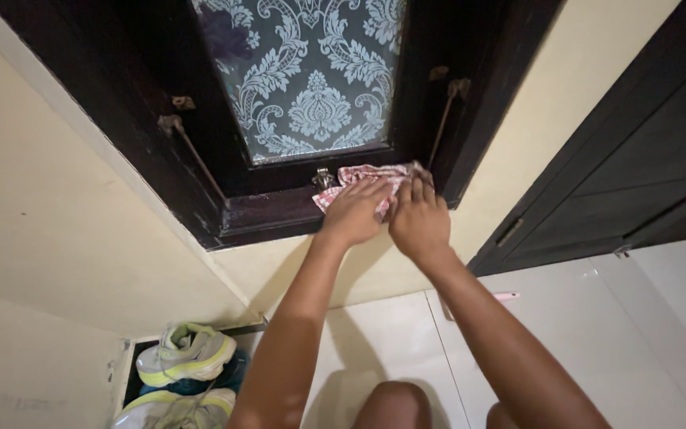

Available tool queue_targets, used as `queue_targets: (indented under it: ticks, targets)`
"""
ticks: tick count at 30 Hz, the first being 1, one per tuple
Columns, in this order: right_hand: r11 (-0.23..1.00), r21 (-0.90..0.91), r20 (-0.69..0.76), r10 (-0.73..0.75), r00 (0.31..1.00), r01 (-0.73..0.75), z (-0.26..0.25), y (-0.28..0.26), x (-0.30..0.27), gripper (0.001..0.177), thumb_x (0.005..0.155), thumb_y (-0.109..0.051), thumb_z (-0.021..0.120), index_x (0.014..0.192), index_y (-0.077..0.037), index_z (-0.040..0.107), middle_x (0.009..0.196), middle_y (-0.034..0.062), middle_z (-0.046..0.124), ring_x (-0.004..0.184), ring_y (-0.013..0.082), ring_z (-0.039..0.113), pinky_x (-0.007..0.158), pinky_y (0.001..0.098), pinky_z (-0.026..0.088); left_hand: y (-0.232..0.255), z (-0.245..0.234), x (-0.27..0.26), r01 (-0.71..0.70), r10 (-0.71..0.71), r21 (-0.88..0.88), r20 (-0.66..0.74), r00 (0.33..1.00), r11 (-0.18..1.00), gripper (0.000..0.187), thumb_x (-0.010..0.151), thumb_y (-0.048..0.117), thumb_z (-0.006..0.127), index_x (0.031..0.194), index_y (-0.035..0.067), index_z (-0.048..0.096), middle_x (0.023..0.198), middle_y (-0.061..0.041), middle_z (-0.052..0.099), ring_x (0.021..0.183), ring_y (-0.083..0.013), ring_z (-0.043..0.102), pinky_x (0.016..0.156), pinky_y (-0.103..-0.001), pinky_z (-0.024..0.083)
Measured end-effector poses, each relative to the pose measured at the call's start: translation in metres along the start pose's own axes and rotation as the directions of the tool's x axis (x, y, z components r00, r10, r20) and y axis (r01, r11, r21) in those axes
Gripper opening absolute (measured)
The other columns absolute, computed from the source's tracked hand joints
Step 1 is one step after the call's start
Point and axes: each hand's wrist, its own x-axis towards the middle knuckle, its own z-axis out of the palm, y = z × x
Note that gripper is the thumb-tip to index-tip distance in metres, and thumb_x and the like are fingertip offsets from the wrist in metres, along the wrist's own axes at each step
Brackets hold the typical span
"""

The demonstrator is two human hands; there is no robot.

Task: Cleaning a narrow window pane using a cloth

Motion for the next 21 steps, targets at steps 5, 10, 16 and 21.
queue_targets:
  ticks: [5, 10, 16, 21]
  targets:
    - [1.000, 0.023, 0.050, 0.007, 0.999, -0.008, -0.004, 0.007, 0.000, 0.055, 0.102, -0.043, 0.039, 0.137, -0.005, 0.057, 0.136, 0.0163, 0.062, 0.130, 0.0334, 0.056, 0.092, 0.0474, 0.049, -0.002, 0.021, 0.000, -0.004, 0.005, 0.028, -0.026, 1.000, 1.000, 0.066, 0.088, 0.025, 0.060, 0.153, 0.019, 0.049, 0.159, -0.005, 0.047, 0.149, -0.0346, 0.039, 0.121, -0.051, 0.030]
    - [0.999, -0.025, -0.038, -0.028, 0.999, 0.027, 0.013, 0.003, 0.008, 0.054, 0.099, -0.040, 0.046, 0.132, 0.000, 0.061, 0.130, 0.0196, 0.065, 0.126, 0.0362, 0.059, 0.095, 0.0474, 0.048, 0.015, 0.019, -0.020, 0.084, -0.070, 0.129, -0.108, 0.992, 0.988, 0.065, 0.089, 0.022, 0.060, 0.153, 0.016, 0.048, 0.160, -0.006, 0.046, 0.148, -0.0318, 0.038, 0.122, -0.048, 0.030]
    - [0.976, 0.169, -0.102, -0.122, 0.987, 0.139, 0.041, 0.001, 0.015, 0.053, 0.092, -0.031, 0.049, 0.133, 0.001, 0.062, 0.129, 0.0217, 0.064, 0.122, 0.0415, 0.062, 0.103, 0.0461, 0.048, 0.032, 0.027, -0.034, 0.259, -0.230, 0.157, -0.181, 0.956, 0.953, 0.060, 0.096, 0.026, 0.049, 0.155, 0.013, 0.043, 0.160, -0.010, 0.044, 0.149, -0.0323, 0.036, 0.121, -0.048, 0.028]
    - [0.937, 0.269, -0.112, -0.201, 0.973, 0.224, 0.021, -0.001, 0.015, 0.051, 0.091, -0.024, 0.055, 0.137, -0.005, 0.063, 0.136, 0.0198, 0.061, 0.129, 0.0389, 0.059, 0.110, 0.0426, 0.045, 0.024, 0.038, -0.044, 0.256, -0.153, 0.231, -0.386, 0.910, 0.939, 0.056, 0.095, 0.024, 0.053, 0.149, 0.011, 0.051, 0.153, -0.010, 0.052, 0.144, -0.0307, 0.043, 0.117, -0.046, 0.033]
